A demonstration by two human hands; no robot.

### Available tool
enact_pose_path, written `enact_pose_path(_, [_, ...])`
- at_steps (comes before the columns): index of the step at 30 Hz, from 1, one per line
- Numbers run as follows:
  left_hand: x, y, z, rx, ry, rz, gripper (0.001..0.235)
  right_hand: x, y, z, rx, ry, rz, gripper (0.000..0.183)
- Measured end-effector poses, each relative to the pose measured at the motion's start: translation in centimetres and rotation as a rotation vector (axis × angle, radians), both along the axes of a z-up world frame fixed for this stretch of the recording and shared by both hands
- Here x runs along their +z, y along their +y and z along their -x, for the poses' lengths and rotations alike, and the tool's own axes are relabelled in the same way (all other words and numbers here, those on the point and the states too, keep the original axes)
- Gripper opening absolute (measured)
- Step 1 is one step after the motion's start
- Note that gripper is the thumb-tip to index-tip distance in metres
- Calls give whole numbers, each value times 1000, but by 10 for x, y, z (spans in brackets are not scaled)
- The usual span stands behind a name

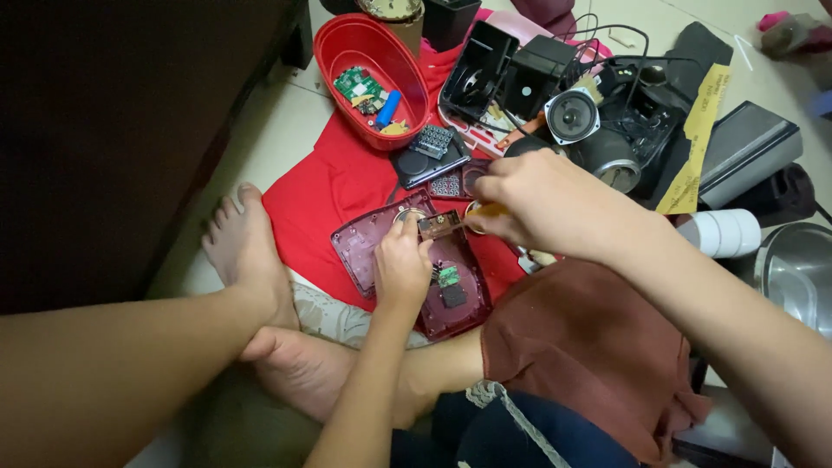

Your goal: The person sits on the floor repairing a small speaker device. They unscrew screws from the plastic housing with a screwdriver, lift out the round speaker driver, handle its internal wiring, and work on the green circuit board and components inside the open casing.

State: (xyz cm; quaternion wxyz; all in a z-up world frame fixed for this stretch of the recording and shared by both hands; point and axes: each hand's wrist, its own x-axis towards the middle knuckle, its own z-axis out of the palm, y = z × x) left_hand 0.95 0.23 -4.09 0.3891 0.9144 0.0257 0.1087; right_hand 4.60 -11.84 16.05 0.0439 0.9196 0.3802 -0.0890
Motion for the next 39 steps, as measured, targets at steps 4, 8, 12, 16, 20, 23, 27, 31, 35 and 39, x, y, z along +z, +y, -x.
enact_pose_path(4, [-4, -2, -1, 3, -58, -25, 40, -9, 11, -3, -370, -49, -6, 28])
enact_pose_path(8, [-2, 2, 1, -9, -47, 8, 41, 6, 23, 7, -582, 0, -27, 25])
enact_pose_path(12, [2, 3, 0, -27, -10, 30, 42, 26, 13, 17, -223, 97, 16, 28])
enact_pose_path(16, [12, 5, 1, -12, 53, 118, 38, 19, -4, 8, 20, 23, -24, 23])
enact_pose_path(20, [16, 9, -5, -20, 104, 85, 37, 15, -6, 2, 142, 36, -70, 17])
enact_pose_path(23, [7, 12, -19, -49, 170, 1, 33, 18, -2, -1, 185, 68, -56, 17])
enact_pose_path(27, [10, 16, -26, -107, 312, -130, 29, 19, 1, -4, 174, 90, -25, 17])
enact_pose_path(31, [12, 11, -27, -91, 353, -119, 25, 15, 1, -5, 148, 44, 9, 24])
enact_pose_path(35, [10, 5, -24, -67, 317, -154, 25, 1, -3, -3, 20, 1, -3, 28])
enact_pose_path(39, [8, 3, -20, -76, 365, -147, 34, -5, 19, 6, -480, -58, 15, 30])
